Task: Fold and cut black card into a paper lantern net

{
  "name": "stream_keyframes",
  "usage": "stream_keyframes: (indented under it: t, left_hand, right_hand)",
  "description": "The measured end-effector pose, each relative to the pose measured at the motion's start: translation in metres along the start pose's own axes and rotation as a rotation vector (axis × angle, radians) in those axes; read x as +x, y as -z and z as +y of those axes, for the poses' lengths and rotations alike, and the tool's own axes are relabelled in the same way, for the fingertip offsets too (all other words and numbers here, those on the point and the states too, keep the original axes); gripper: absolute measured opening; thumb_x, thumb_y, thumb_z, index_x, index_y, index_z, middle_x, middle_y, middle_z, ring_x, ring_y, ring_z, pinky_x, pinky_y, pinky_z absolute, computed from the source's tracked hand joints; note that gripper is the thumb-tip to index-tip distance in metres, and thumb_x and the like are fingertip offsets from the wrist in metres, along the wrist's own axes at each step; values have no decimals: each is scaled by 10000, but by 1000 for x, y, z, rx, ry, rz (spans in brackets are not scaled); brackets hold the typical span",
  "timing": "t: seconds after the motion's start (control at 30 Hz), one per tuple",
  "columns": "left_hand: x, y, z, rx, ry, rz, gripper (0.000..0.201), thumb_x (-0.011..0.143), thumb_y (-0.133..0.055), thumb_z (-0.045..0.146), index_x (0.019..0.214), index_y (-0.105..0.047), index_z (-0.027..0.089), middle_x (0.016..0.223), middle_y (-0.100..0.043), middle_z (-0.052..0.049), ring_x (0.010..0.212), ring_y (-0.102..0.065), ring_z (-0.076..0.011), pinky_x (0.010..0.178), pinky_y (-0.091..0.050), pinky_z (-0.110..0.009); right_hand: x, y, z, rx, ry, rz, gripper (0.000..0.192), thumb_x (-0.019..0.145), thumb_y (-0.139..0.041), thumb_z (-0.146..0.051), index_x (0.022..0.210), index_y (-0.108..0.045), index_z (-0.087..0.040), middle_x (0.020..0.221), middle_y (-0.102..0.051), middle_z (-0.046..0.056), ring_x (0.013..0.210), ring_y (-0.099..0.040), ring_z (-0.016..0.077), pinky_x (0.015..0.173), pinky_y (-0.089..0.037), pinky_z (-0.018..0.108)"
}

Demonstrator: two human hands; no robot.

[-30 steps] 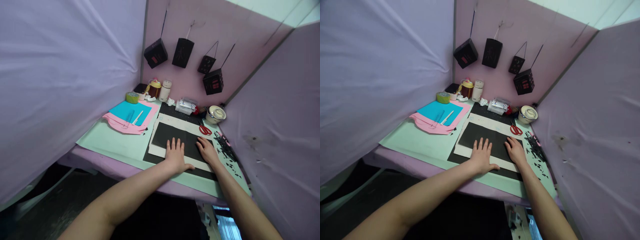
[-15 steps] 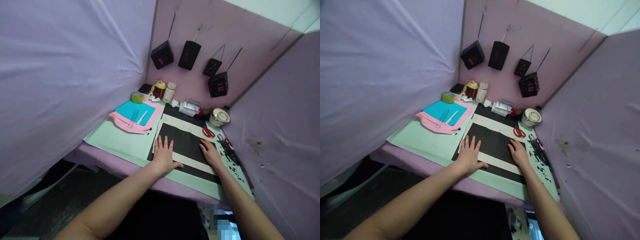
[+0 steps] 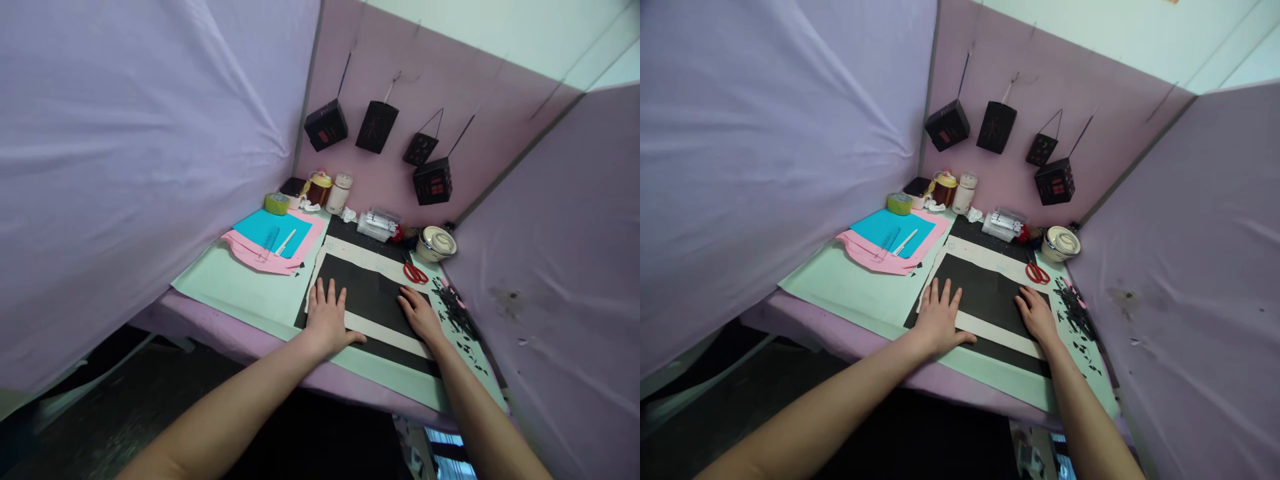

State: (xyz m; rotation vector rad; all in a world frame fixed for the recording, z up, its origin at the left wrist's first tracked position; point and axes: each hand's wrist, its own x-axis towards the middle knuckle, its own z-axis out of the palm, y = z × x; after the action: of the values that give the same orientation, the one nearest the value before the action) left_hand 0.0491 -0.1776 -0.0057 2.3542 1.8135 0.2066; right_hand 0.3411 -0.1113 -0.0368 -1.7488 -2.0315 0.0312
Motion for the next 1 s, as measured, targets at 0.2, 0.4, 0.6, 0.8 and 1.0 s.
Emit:
stream_keyframes:
  t: [0.2,0.4,0.6,0.8,1.0]
  left_hand:
    - [-1,1,0,-10,9,0,1123,651,-375,866,1492,-215,140,1563,-108,-163,1401,79,-453,1111,7,-580]
    - [-5,6,2,-31,-2,5,1050,718,-408,784,1485,-232,91,1554,-126,-191,1410,21,-439,1124,-23,-548]
    - [-10,4,-23,-81,-146,78,1090,723,-483,751,1480,-168,33,1533,-185,-228,1429,-107,-347,1141,-121,-449]
    - [-19,6,-55,-16,-328,104,807,834,-422,688,1419,-376,134,1524,-286,-123,1430,-173,-246,1158,-75,-388]
    - [-22,7,-57,-6,-324,93,760,866,-368,675,1434,-358,170,1526,-288,-86,1432,-173,-212,1156,-71,-392]
  right_hand:
    - [-5,17,-59,9,186,138,437,917,-422,-451,1239,-587,-207,1358,-533,110,1299,-437,261,1121,-204,561]
    - [-28,-4,-145,250,438,-178,362,933,-424,-347,1222,-620,-252,1311,-581,53,1232,-520,215,1036,-441,420]
    - [-37,-24,-141,267,381,-98,352,925,-454,-349,1202,-638,-234,1289,-595,73,1221,-530,241,1026,-452,454]
    - [-39,-19,-142,194,429,-126,352,923,-475,-348,1225,-624,-243,1359,-535,59,1273,-476,233,1046,-435,422]
    - [-39,-20,-144,176,452,-126,341,929,-468,-337,1204,-642,-234,1355,-539,74,1278,-469,233,1053,-426,417]
